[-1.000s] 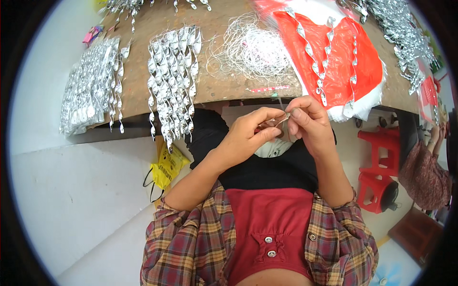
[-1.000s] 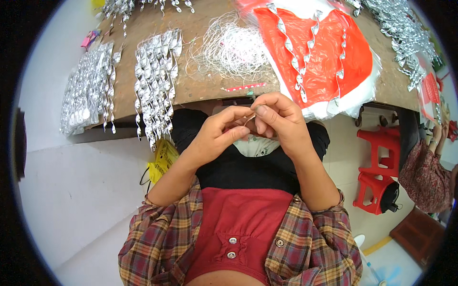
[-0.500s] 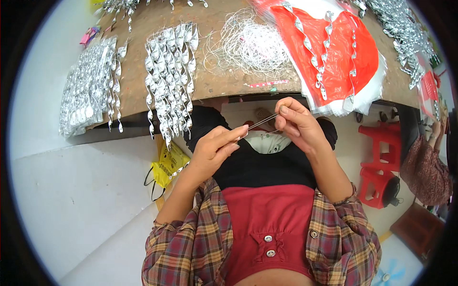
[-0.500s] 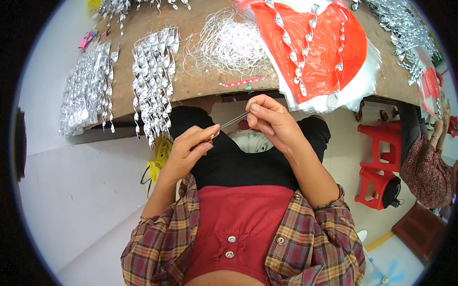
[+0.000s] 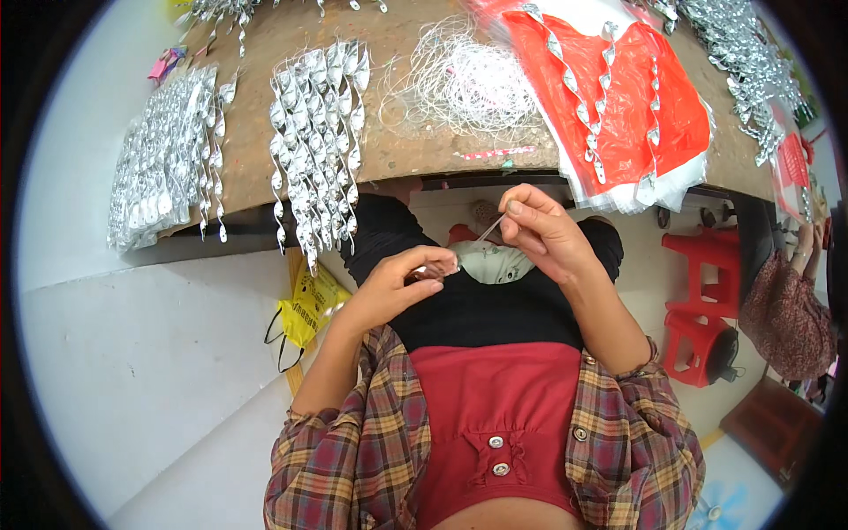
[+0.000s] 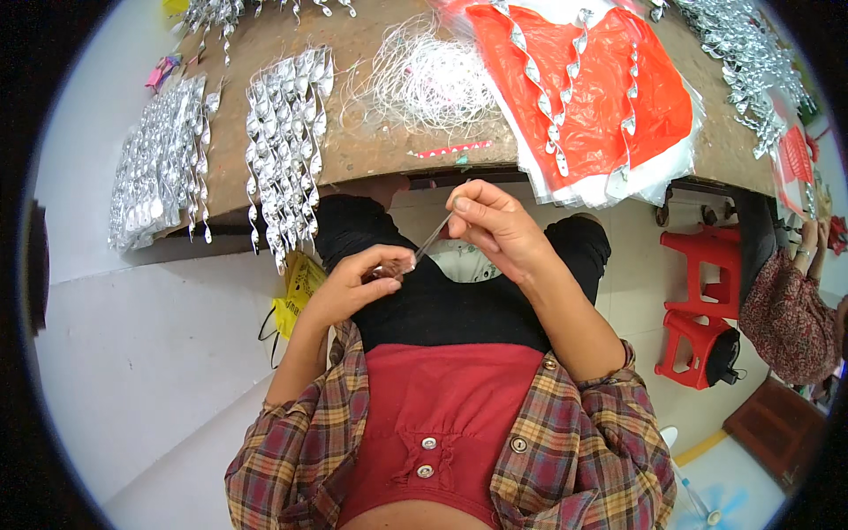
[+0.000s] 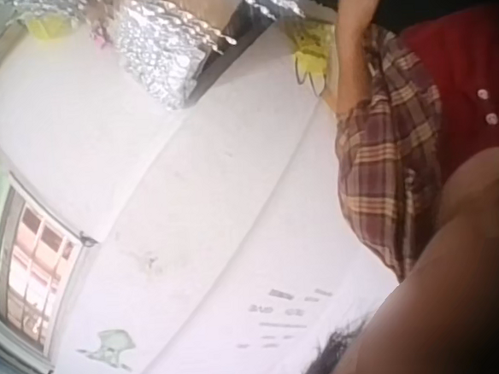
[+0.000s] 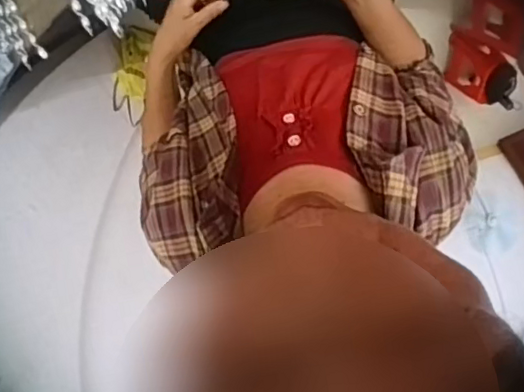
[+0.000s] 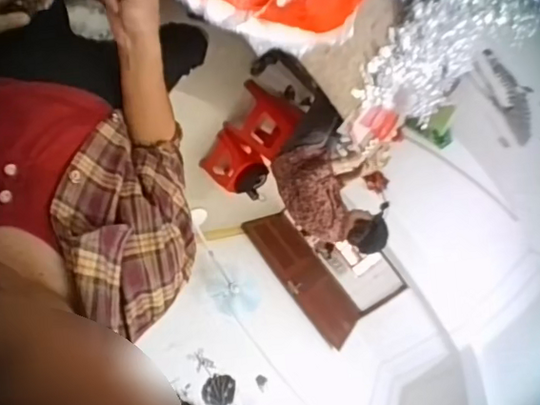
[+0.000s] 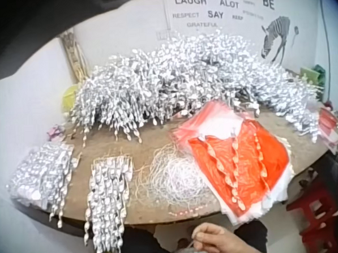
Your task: Sewing or assembling small decorative items using a needle and thread.
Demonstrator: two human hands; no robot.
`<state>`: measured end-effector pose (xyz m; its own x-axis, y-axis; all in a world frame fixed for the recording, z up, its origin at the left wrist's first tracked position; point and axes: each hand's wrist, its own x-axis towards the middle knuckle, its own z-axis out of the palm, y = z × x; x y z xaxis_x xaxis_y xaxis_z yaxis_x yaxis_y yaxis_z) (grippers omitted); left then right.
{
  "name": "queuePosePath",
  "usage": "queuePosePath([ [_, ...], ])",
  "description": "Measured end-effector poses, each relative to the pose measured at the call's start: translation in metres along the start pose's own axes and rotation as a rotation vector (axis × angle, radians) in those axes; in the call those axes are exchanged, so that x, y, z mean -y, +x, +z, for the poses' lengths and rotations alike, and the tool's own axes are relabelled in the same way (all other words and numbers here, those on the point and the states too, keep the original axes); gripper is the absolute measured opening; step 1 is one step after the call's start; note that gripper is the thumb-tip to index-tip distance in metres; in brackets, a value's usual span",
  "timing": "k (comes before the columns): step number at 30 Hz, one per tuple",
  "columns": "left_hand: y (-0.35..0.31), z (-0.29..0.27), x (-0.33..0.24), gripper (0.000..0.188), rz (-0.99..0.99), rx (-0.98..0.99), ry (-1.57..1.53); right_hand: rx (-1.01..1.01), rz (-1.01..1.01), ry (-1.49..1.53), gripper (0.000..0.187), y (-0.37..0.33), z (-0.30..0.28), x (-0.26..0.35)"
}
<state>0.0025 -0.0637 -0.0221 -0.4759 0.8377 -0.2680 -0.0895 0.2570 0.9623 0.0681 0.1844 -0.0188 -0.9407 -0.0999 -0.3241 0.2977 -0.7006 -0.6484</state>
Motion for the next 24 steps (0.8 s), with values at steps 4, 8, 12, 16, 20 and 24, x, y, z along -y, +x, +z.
queuePosePath([
  [4,0.023,0.007,-0.009,0.036,-0.095,0.204,-0.001,0.009,0.058,-0.078,0.009,-0.001,0.009,-0.006],
  [8,0.049,0.028,-0.006,0.034,0.042,0.073,-0.332,0.055,0.069,-0.137,0.01,-0.005,0.016,0.004],
  [12,0.052,0.031,-0.02,0.018,0.058,-0.119,-0.386,-0.004,0.028,-0.27,0.011,-0.007,0.004,0.009],
  [16,0.043,0.032,-0.035,0.014,0.025,-0.237,-0.24,-0.045,-0.007,-0.306,0.012,-0.01,0.009,0.018],
  [20,0.039,0.031,-0.037,0.014,-0.028,-0.232,-0.166,-0.084,-0.098,-0.415,0.014,-0.009,0.014,0.023],
  [24,0.038,0.03,-0.038,0.013,-0.049,-0.244,-0.197,-0.1,-0.164,-0.533,0.018,-0.007,0.011,0.024],
])
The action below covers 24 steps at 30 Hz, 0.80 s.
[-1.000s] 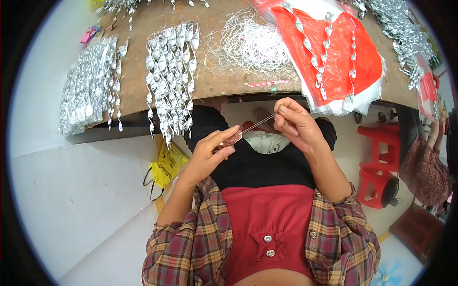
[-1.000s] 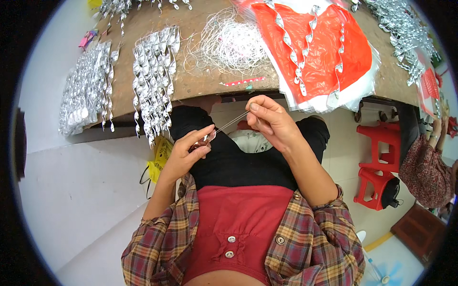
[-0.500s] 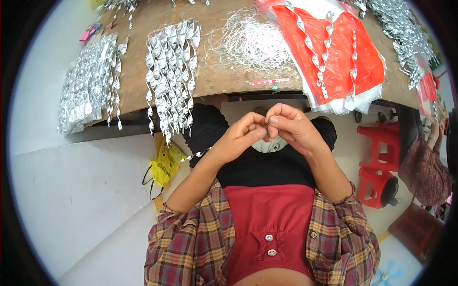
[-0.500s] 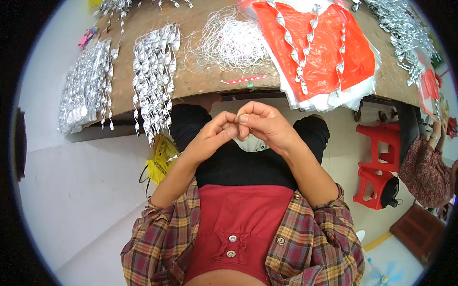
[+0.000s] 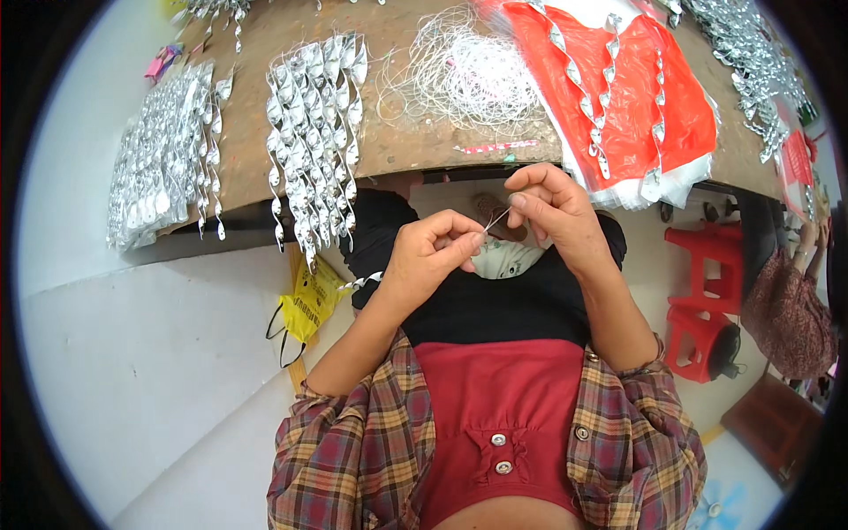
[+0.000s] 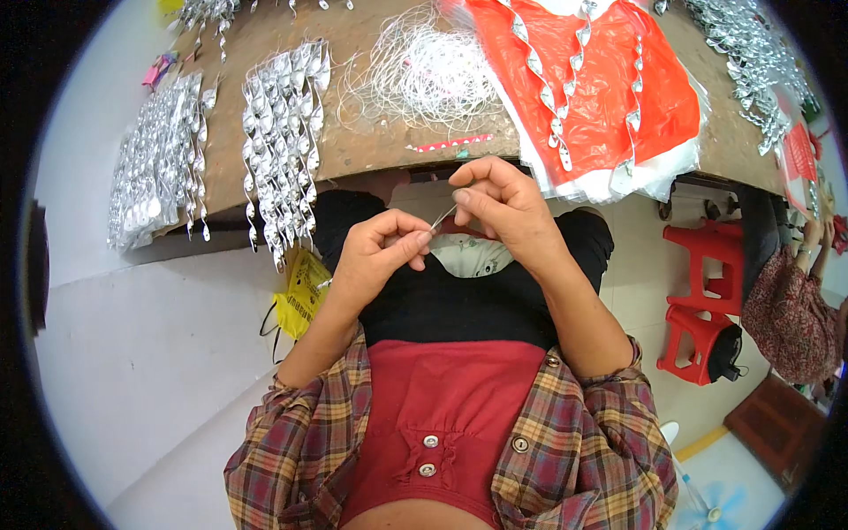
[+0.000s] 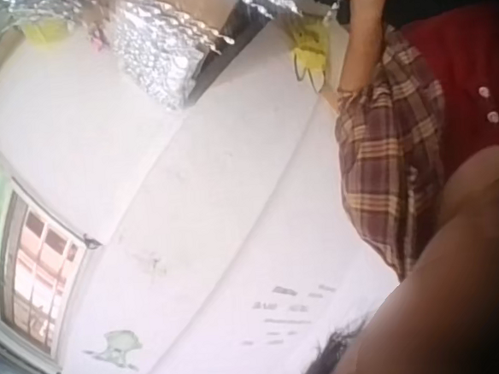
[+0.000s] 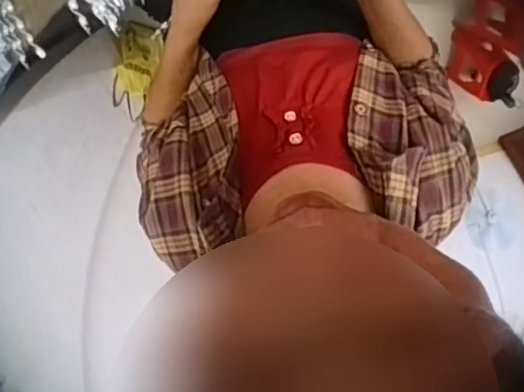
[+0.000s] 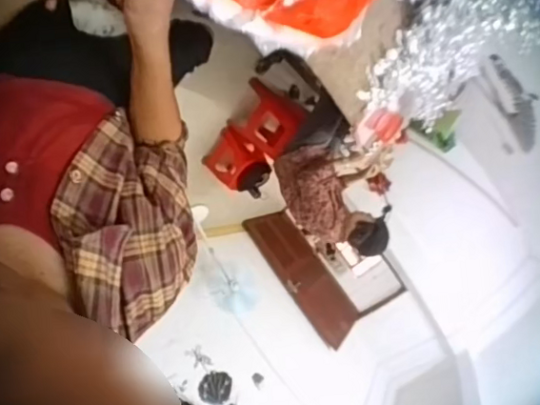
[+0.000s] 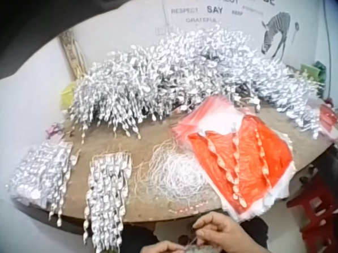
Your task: Sewing or assembling small decorative items using a needle and thread.
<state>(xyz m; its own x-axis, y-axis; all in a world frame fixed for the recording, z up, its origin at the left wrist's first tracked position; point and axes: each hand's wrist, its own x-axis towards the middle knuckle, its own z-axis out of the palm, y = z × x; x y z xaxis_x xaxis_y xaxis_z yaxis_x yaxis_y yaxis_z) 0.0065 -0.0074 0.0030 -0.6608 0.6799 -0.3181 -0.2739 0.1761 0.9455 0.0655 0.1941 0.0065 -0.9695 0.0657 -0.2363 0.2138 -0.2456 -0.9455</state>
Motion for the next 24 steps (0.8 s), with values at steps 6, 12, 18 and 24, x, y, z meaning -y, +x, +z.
queuePosePath([
  [6,0.005,0.0,-0.001,0.011,-0.003,-0.104,0.005,-0.218,-0.557,-0.827,0.021,-0.004,0.008,0.004],
  [12,0.003,0.005,0.0,0.01,0.057,-0.144,0.001,-0.076,-0.651,-1.013,0.017,-0.009,0.027,0.008],
  [18,0.0,0.011,-0.003,0.01,0.102,-0.145,0.001,-0.095,-0.622,-1.005,0.014,-0.003,0.023,-0.007],
  [24,0.001,0.011,0.002,0.015,0.142,-0.128,-0.057,-0.031,-0.041,0.125,0.005,-0.005,0.027,-0.007],
])
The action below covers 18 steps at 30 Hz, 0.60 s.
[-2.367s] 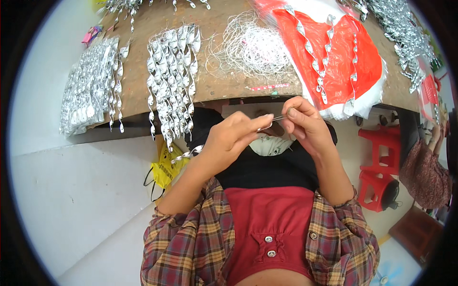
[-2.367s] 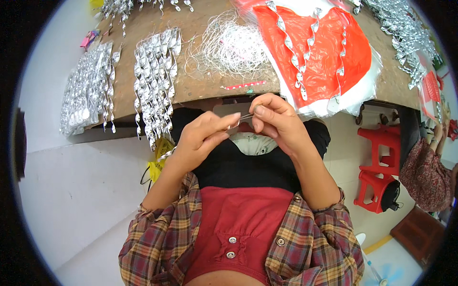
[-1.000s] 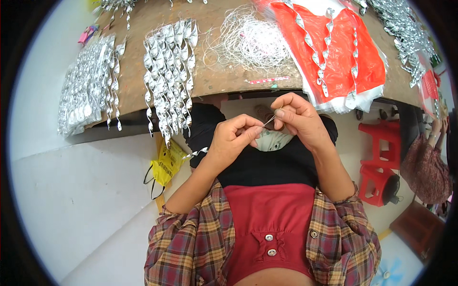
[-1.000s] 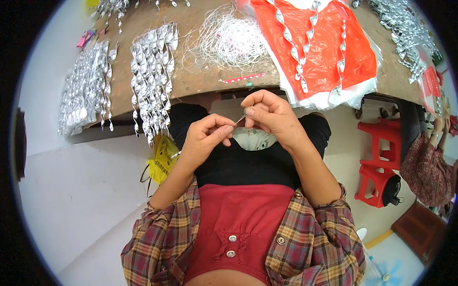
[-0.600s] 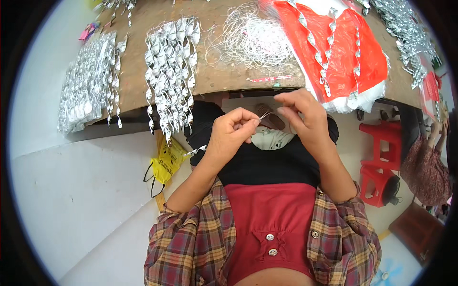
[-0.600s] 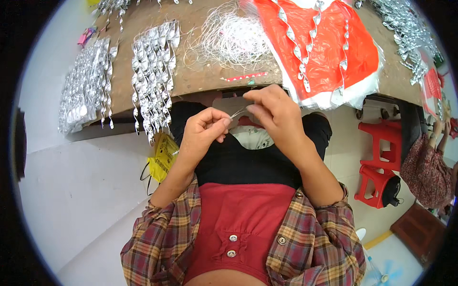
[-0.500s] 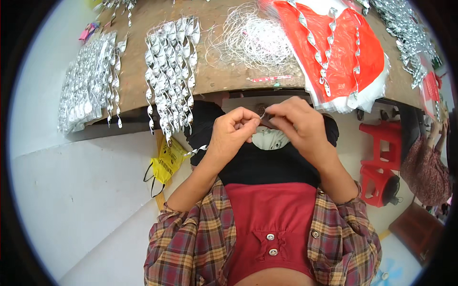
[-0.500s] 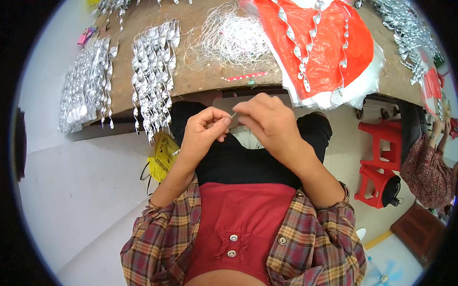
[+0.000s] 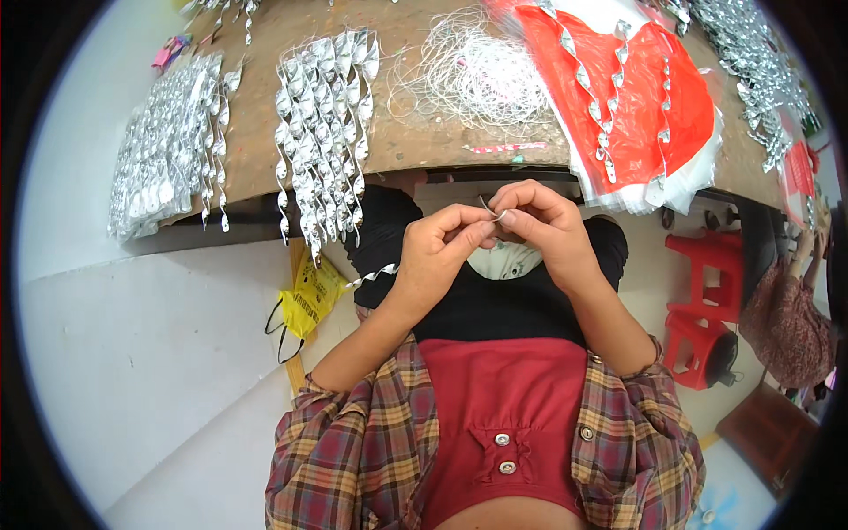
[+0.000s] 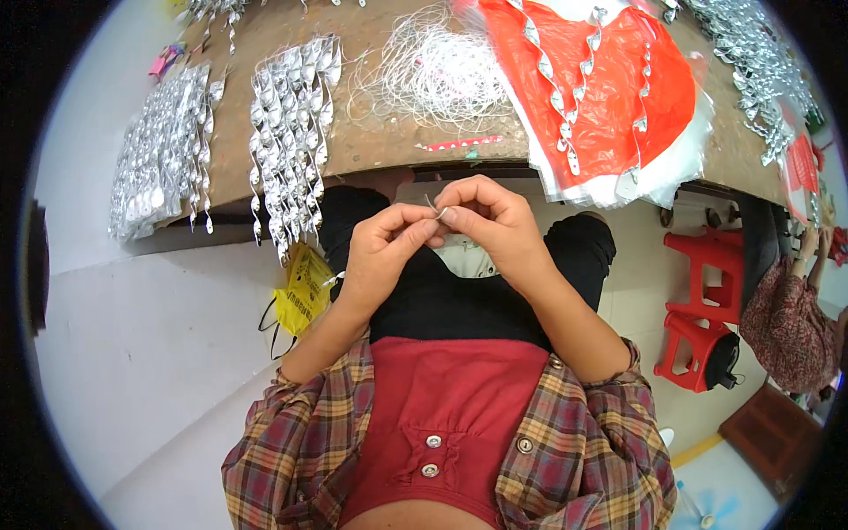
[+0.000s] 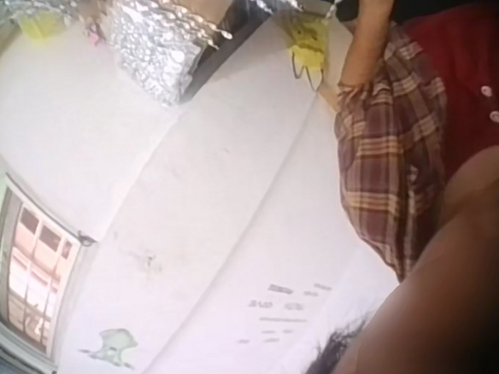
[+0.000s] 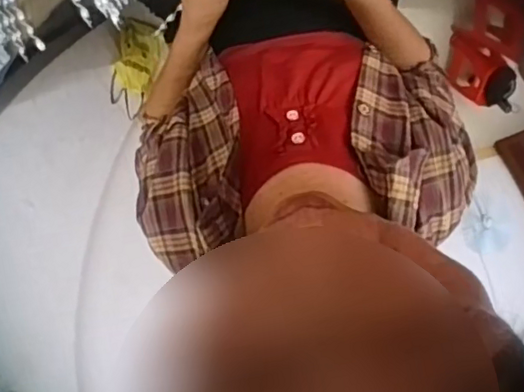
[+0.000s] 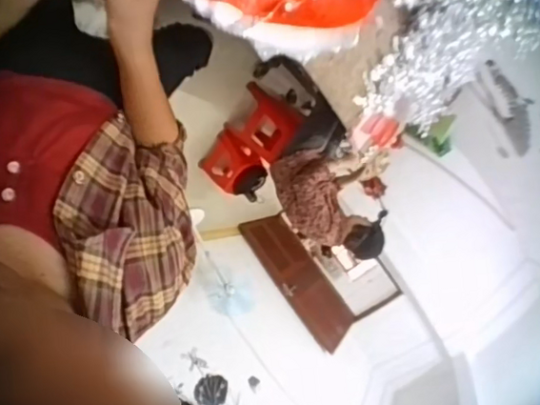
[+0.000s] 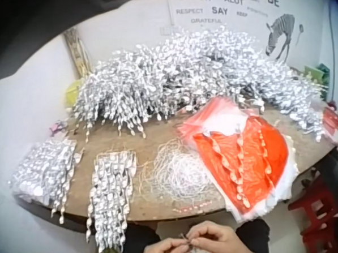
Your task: Sewing or assembling small decorative items using a needle and thread.
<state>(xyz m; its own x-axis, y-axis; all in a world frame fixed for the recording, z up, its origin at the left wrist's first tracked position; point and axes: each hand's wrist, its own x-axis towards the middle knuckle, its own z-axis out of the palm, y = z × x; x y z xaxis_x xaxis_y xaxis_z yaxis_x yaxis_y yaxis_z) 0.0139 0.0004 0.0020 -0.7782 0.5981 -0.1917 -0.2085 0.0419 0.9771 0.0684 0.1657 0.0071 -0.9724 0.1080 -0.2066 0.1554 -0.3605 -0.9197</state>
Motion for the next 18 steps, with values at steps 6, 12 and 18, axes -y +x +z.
queuePosePath([
  [6,0.0037,0.0007,-0.002,0.017,-0.003,-0.034,-0.188,0.076,0.029,0.045,0.006,0.0031,-0.008,-0.0065],
  [12,0.0042,0.0007,-0.0005,0.016,-0.014,-0.037,-0.201,0.081,0.039,0.01,0.006,0.0021,-0.0074,-0.0032],
  [18,0.0036,0.0026,-0.0003,0.011,-0.034,-0.077,-0.037,0.04,-0.066,-0.148,0.008,0.0018,-0.0082,-0.0007],
])
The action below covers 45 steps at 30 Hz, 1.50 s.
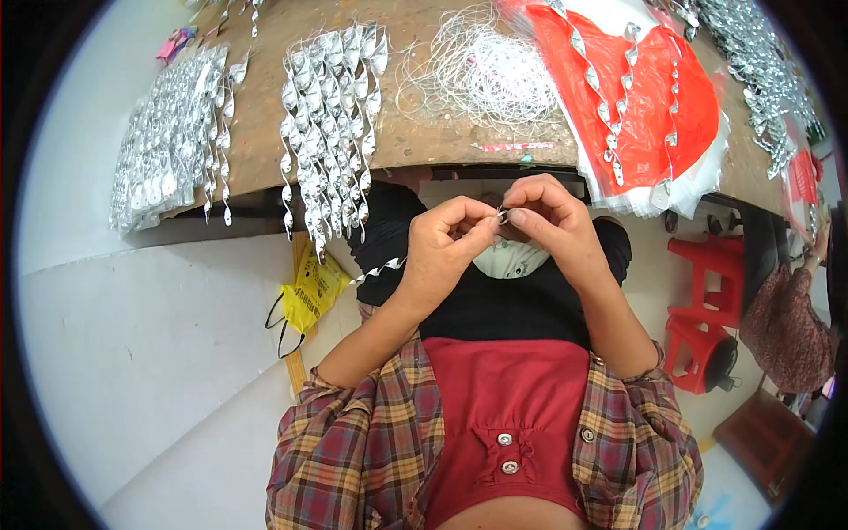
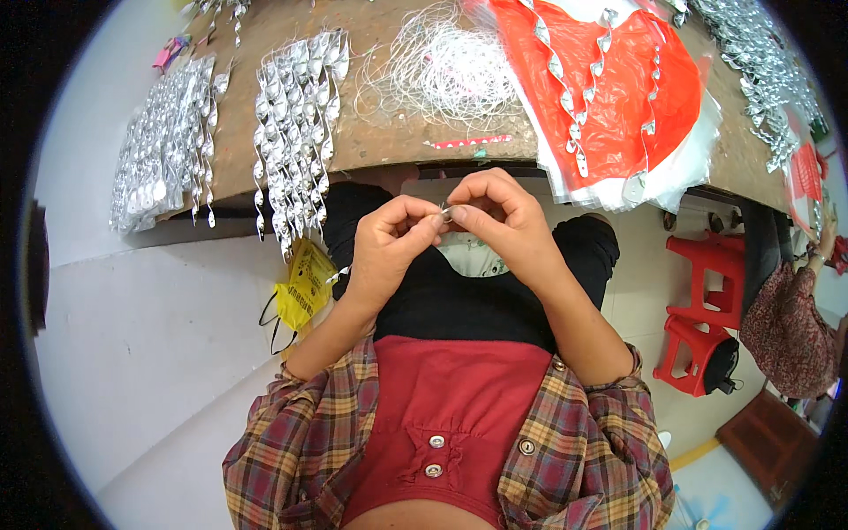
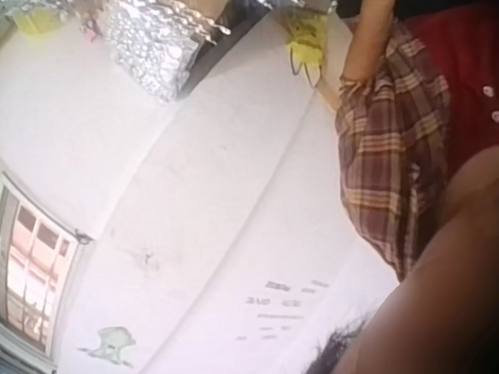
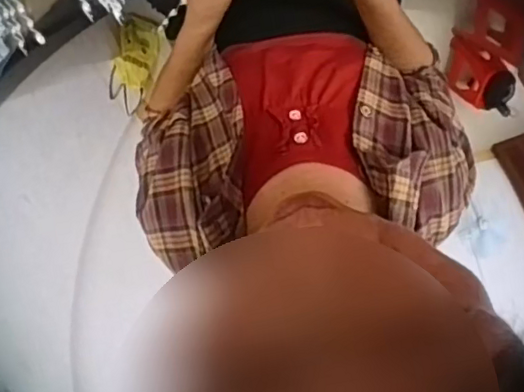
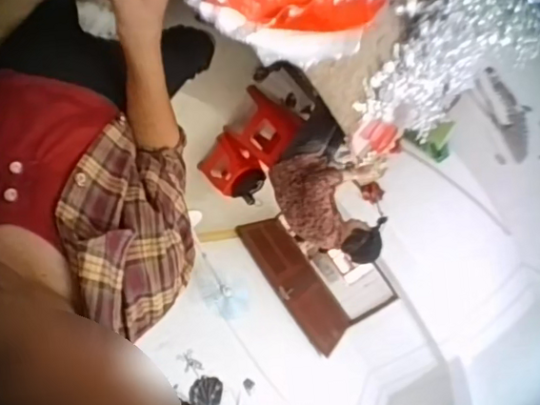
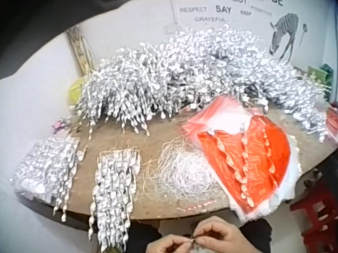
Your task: Sewing or assembling small decorative items using a needle and thread.
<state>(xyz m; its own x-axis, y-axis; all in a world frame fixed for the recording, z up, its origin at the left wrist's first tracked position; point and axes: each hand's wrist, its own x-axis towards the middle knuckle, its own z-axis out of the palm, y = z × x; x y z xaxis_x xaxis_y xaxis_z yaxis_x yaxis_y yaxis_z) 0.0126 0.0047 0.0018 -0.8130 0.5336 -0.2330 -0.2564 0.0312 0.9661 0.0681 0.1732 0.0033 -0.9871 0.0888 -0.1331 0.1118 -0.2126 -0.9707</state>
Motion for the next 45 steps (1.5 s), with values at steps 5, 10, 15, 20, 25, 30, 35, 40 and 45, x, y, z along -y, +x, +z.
queuePosePath([
  [5,0.0,0.003,0.003,0.004,0.391,-0.095,0.388,-0.005,-0.265,-0.474,0.009,0.002,0.008,0.011],
  [10,-0.001,0.002,-0.003,0.007,0.153,-0.022,0.146,-0.081,-0.428,-0.69,0.008,-0.001,0.01,0.007],
  [15,0.0,-0.008,-0.007,0.012,-0.253,0.141,-0.42,-0.072,-0.509,-0.653,0.008,-0.002,0.008,0.01],
  [20,-0.001,-0.007,-0.009,0.01,-0.18,0.151,-0.388,-0.068,-0.514,-0.563,0.011,-0.002,0.006,0.006],
  [25,-0.002,-0.006,-0.01,0.009,-0.139,0.135,-0.362,-0.063,-0.43,-0.647,0.012,-0.004,0.003,0.002],
  [30,-0.001,-0.004,-0.005,0.009,-0.042,0.072,-0.232,-0.095,-0.541,-0.713,0.01,-0.003,0.007,0.003],
  [35,-0.002,0.0,-0.007,0.012,-0.048,0.072,-0.169,-0.094,-0.608,-0.846,0.009,-0.003,0.006,0.006],
  [40,-0.006,-0.002,-0.01,0.013,-0.136,0.119,-0.206,-0.178,-0.575,-0.815,0.007,-0.003,0.001,0.001],
  [45,-0.006,-0.004,-0.015,0.014,-0.142,0.118,-0.166,-0.141,-0.481,-0.735,0.009,-0.005,-0.004,0.0],
])
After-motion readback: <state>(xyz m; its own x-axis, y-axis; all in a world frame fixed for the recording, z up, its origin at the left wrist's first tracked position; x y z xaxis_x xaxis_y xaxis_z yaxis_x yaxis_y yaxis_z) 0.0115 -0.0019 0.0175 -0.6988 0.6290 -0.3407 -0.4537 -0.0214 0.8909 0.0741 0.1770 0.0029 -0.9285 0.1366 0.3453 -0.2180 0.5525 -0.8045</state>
